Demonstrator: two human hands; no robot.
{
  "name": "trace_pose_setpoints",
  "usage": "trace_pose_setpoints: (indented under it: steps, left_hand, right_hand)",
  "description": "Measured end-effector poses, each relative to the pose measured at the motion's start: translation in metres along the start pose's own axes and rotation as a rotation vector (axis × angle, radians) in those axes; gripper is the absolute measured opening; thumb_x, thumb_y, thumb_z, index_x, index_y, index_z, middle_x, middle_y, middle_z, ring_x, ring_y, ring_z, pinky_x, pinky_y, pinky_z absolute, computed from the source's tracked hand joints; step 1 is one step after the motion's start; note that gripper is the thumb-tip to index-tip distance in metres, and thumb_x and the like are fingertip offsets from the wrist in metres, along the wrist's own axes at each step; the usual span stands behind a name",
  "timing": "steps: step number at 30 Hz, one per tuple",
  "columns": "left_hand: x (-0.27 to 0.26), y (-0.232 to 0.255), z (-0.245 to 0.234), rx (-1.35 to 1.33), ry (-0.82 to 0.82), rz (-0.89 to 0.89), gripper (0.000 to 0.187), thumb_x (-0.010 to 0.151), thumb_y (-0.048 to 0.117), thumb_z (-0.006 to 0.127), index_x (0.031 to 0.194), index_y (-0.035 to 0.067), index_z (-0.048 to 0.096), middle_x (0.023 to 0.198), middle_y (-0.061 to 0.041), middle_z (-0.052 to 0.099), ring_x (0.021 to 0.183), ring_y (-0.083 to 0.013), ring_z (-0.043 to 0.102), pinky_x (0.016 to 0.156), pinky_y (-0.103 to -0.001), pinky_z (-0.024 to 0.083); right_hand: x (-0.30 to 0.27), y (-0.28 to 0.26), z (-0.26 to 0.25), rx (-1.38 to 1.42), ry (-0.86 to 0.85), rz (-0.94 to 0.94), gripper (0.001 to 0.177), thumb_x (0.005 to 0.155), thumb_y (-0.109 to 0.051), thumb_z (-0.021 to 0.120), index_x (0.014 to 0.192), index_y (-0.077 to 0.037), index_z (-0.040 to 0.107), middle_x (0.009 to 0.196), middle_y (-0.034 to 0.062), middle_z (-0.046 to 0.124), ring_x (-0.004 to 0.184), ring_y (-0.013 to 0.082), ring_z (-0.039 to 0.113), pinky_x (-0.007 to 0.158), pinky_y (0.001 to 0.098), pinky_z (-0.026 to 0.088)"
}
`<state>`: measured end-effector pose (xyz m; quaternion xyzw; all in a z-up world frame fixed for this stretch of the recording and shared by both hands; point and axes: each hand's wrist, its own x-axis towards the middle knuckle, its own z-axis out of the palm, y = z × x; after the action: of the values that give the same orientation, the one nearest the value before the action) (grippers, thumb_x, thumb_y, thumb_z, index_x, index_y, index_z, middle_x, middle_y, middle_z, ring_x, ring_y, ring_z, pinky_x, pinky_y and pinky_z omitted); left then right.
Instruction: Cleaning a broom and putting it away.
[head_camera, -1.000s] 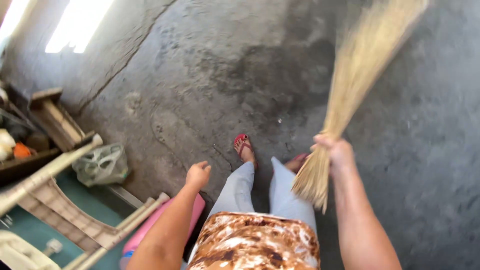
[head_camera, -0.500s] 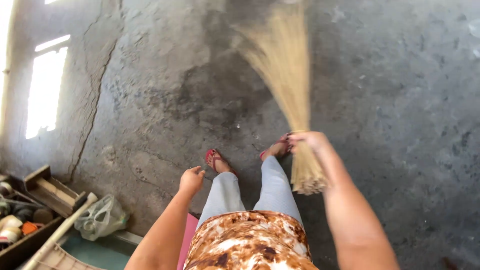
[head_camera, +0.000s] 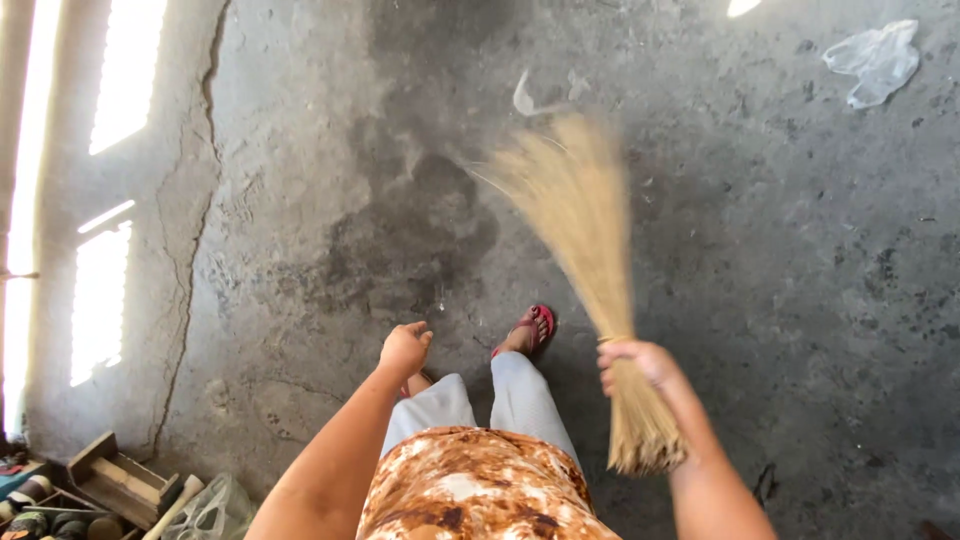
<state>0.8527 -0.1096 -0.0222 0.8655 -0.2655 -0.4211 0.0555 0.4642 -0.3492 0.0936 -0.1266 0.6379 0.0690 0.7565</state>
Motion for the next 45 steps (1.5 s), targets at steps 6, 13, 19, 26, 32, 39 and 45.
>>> trace_pose_setpoints:
  steps: [6, 13, 19, 26, 32, 39, 45]
  left_hand:
    - [-0.004, 0.079, -0.018, 0.022, -0.066, -0.038, 0.042, 0.092, 0.037, 0.067, 0.128, 0.016, 0.072, 0.127, -0.017, 0.070, 0.118, -0.0363, 0.066, 0.101, -0.044, 0.053]
    - [0.030, 0.114, 0.024, 0.083, -0.062, 0.101, 0.041, 0.091, 0.037, 0.067, 0.126, 0.016, 0.073, 0.131, -0.019, 0.065, 0.119, -0.0391, 0.063, 0.100, -0.047, 0.052]
    - [0.070, 0.155, -0.001, 0.182, -0.110, 0.149, 0.043, 0.091, 0.036, 0.068, 0.129, 0.017, 0.071, 0.134, -0.017, 0.065, 0.123, -0.0371, 0.062, 0.104, -0.046, 0.050]
    - [0.123, 0.174, -0.047, 0.233, -0.123, 0.030, 0.044, 0.092, 0.036, 0.067, 0.132, 0.017, 0.070, 0.135, -0.018, 0.065, 0.123, -0.0368, 0.063, 0.105, -0.046, 0.050]
    - [0.177, 0.216, -0.062, 0.299, -0.098, 0.193, 0.044, 0.096, 0.038, 0.063, 0.130, 0.011, 0.071, 0.131, -0.021, 0.068, 0.122, -0.0389, 0.064, 0.107, -0.045, 0.051]
    - [0.182, 0.309, -0.069, 0.061, -0.092, 0.328, 0.042, 0.089, 0.036, 0.067, 0.124, 0.012, 0.073, 0.124, -0.022, 0.068, 0.114, -0.0398, 0.066, 0.098, -0.046, 0.053]
    - [0.182, 0.313, -0.090, 0.233, -0.318, 0.125, 0.039, 0.099, 0.037, 0.060, 0.124, 0.010, 0.073, 0.116, -0.023, 0.075, 0.106, -0.0381, 0.074, 0.096, -0.044, 0.056]
  right_hand:
    - [-0.083, -0.027, -0.015, 0.059, 0.169, -0.198, 0.025, 0.080, -0.019, 0.074, 0.093, -0.002, 0.061, 0.067, 0.0099, 0.061, 0.049, 0.0205, 0.061, 0.045, 0.0369, 0.053]
    - [-0.088, -0.004, 0.034, 0.084, -0.149, -0.203, 0.030, 0.078, -0.016, 0.076, 0.100, 0.000, 0.063, 0.069, 0.0094, 0.063, 0.046, 0.0186, 0.061, 0.042, 0.0361, 0.052]
    - [-0.031, -0.080, -0.020, 0.026, 0.090, -0.079, 0.030, 0.085, -0.018, 0.075, 0.101, 0.004, 0.065, 0.076, 0.0130, 0.069, 0.053, 0.0213, 0.065, 0.051, 0.0349, 0.058]
    - [-0.077, -0.089, -0.058, 0.139, 0.192, -0.202, 0.025, 0.082, -0.018, 0.075, 0.094, -0.002, 0.060, 0.071, 0.0125, 0.062, 0.051, 0.0229, 0.063, 0.046, 0.0402, 0.055]
    - [-0.126, -0.127, -0.026, 0.177, 0.063, -0.160, 0.039, 0.079, -0.021, 0.075, 0.103, 0.005, 0.058, 0.073, 0.0110, 0.065, 0.051, 0.0210, 0.065, 0.045, 0.0388, 0.056]
    - [-0.080, -0.178, 0.029, -0.321, 0.044, -0.241, 0.050, 0.070, -0.016, 0.082, 0.115, -0.002, 0.064, 0.083, 0.0089, 0.068, 0.067, 0.0222, 0.066, 0.060, 0.0366, 0.055]
    - [0.046, -0.265, 0.101, -0.651, -0.204, -0.293, 0.039, 0.073, -0.025, 0.086, 0.103, -0.003, 0.075, 0.085, 0.0067, 0.074, 0.077, 0.0174, 0.068, 0.071, 0.0324, 0.054]
